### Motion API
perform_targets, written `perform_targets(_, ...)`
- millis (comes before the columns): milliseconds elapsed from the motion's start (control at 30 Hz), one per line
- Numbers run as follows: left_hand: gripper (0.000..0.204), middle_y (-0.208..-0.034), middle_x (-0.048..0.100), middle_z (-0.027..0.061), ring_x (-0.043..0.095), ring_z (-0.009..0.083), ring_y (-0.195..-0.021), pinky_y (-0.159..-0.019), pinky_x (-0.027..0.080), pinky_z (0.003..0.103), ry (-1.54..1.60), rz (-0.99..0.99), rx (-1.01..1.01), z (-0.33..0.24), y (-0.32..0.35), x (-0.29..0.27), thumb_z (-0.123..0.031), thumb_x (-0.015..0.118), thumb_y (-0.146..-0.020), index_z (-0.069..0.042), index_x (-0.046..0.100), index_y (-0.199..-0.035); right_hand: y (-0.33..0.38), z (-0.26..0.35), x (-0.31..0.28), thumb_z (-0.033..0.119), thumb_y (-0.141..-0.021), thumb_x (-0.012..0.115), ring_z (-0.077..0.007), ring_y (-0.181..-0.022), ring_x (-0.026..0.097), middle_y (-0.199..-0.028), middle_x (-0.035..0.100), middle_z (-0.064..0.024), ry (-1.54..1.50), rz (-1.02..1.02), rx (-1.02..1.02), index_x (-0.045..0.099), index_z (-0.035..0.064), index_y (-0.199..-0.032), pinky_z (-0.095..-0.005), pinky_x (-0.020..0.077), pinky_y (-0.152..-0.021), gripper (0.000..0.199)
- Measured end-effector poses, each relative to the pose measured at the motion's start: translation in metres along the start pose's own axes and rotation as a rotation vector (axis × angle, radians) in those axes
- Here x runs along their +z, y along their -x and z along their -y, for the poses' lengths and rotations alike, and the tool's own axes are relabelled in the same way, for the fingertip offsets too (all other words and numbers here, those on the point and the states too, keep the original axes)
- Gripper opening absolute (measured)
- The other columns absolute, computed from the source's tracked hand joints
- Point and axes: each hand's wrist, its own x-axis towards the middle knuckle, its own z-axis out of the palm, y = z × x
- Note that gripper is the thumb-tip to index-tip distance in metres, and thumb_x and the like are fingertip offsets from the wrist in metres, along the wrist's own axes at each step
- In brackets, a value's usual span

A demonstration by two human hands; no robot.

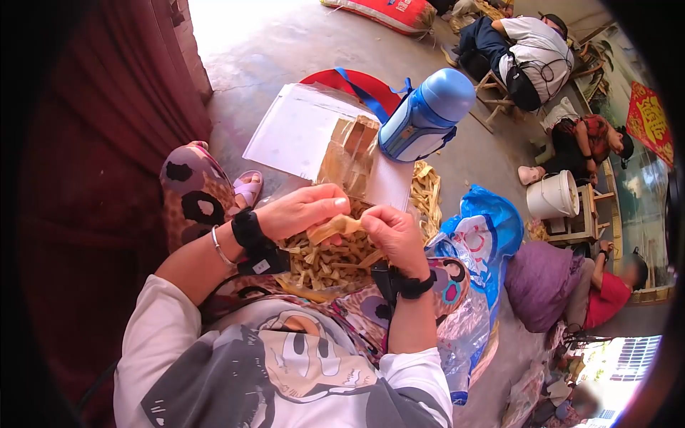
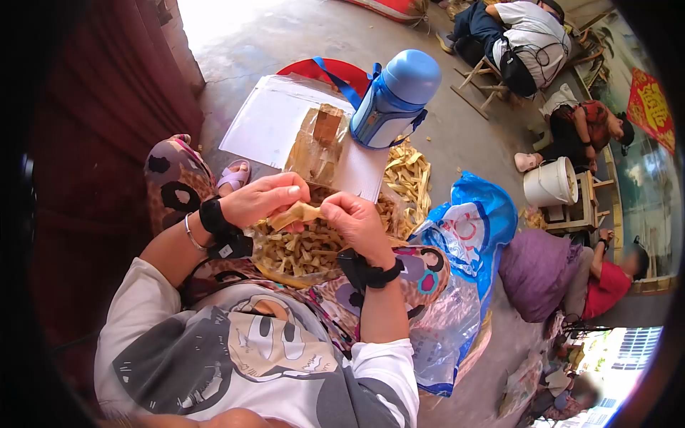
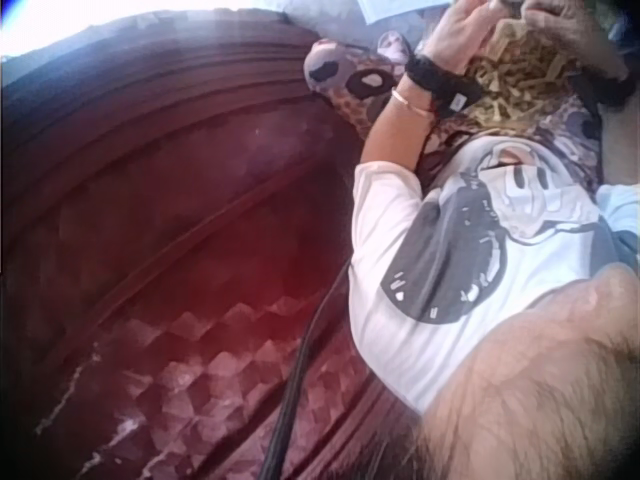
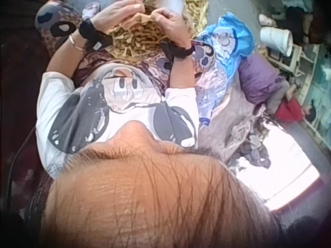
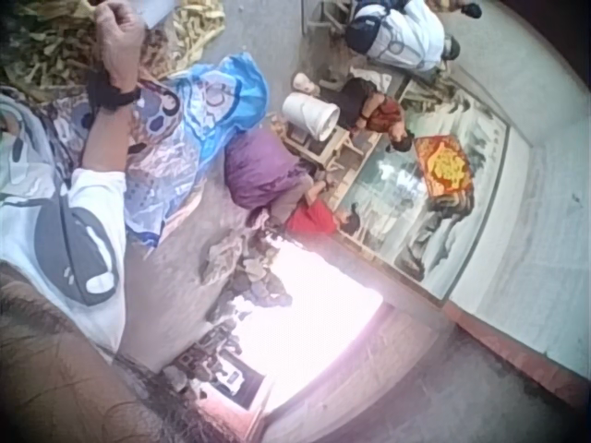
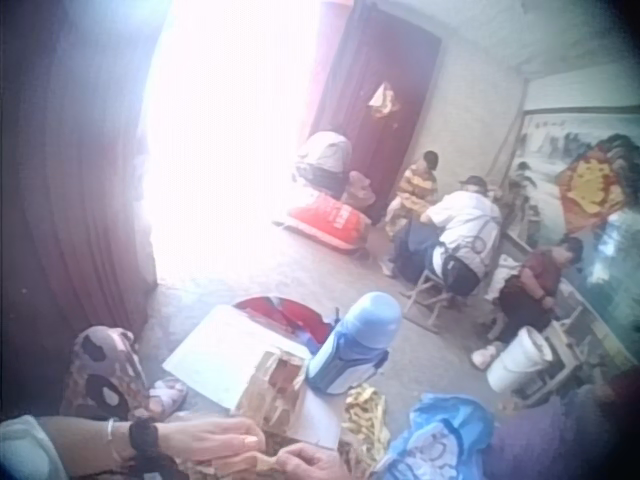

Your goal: The person peels and trims long yellowish vegetable strips by hand, gathering the processed pieces into a large pile on the cement floor.

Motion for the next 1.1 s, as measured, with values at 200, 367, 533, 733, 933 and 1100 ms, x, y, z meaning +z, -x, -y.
perform_targets(200,0.014,-0.081,0.064,0.0092,0.061,0.0127,-0.07,-0.062,0.049,0.023,0.197,0.078,-0.127,0.008,-0.002,-0.005,-0.016,0.059,-0.09,-0.004,0.053,-0.086,-0.004,-0.002,0.009,0.016,-0.09,0.062,-0.0016,-0.067,0.046,-0.077,0.056,0.0058,0.109,0.073,-0.042,0.064,0.0006,-0.093,-0.0173,0.0362,-0.058,0.016)
perform_targets(367,0.008,-0.074,0.061,0.0055,0.058,0.0109,-0.065,-0.057,0.045,0.023,0.067,0.095,-0.101,-0.003,0.004,-0.017,-0.005,0.059,-0.085,-0.004,0.051,-0.085,0.003,0.009,-0.003,0.016,-0.088,0.065,-0.0021,-0.063,0.045,-0.071,0.054,0.0057,0.168,-0.003,-0.01,0.066,0.0,-0.09,-0.0176,0.0358,-0.056,0.016)
perform_targets(533,0.008,-0.072,0.059,0.002,0.055,0.0078,-0.064,-0.056,0.043,0.022,-0.459,-0.022,0.075,-0.017,0.007,-0.022,-0.005,0.06,-0.083,-0.004,0.053,-0.084,-0.005,0.007,-0.006,0.017,-0.09,0.062,-0.004,-0.063,0.048,-0.071,0.055,0.0038,0.335,0.045,-0.094,0.062,0.0005,-0.094,-0.0196,0.0398,-0.057,0.017)
perform_targets(733,0.015,-0.089,0.061,0.0057,0.057,0.0256,-0.087,-0.075,0.049,0.033,-1.374,-0.503,0.848,-0.011,-0.024,-0.022,-0.006,0.064,-0.076,-0.005,0.06,-0.09,-0.034,0.005,-0.002,0.015,-0.09,0.061,-0.0109,-0.064,0.055,-0.071,0.06,-0.0055,0.484,-0.356,-0.404,0.06,0.0025,-0.097,-0.0248,0.0442,-0.059,0.014)
perform_targets(933,0.018,-0.087,0.059,0.0044,0.056,0.0245,-0.089,-0.075,0.049,0.033,-1.583,-0.542,0.56,-0.008,-0.026,-0.028,-0.003,0.063,-0.073,-0.006,0.061,-0.091,-0.051,-0.013,-0.005,0.018,-0.089,0.056,-0.0369,-0.07,0.059,-0.078,0.062,-0.0173,0.992,-0.499,-0.506,0.058,0.006,-0.089,-0.0416,0.0451,-0.058,0.012)
perform_targets(1100,0.026,-0.094,0.058,0.0061,0.058,0.0243,-0.084,-0.072,0.051,0.033,-1.415,-0.509,0.713,-0.009,-0.009,-0.018,-0.002,0.064,-0.072,-0.008,0.061,-0.097,-0.027,-0.016,-0.019,0.018,-0.089,0.058,-0.0194,-0.057,0.058,-0.073,0.063,-0.0091,0.525,-0.41,-0.199,0.059,0.0058,-0.099,-0.0305,0.044,-0.051,0.016)
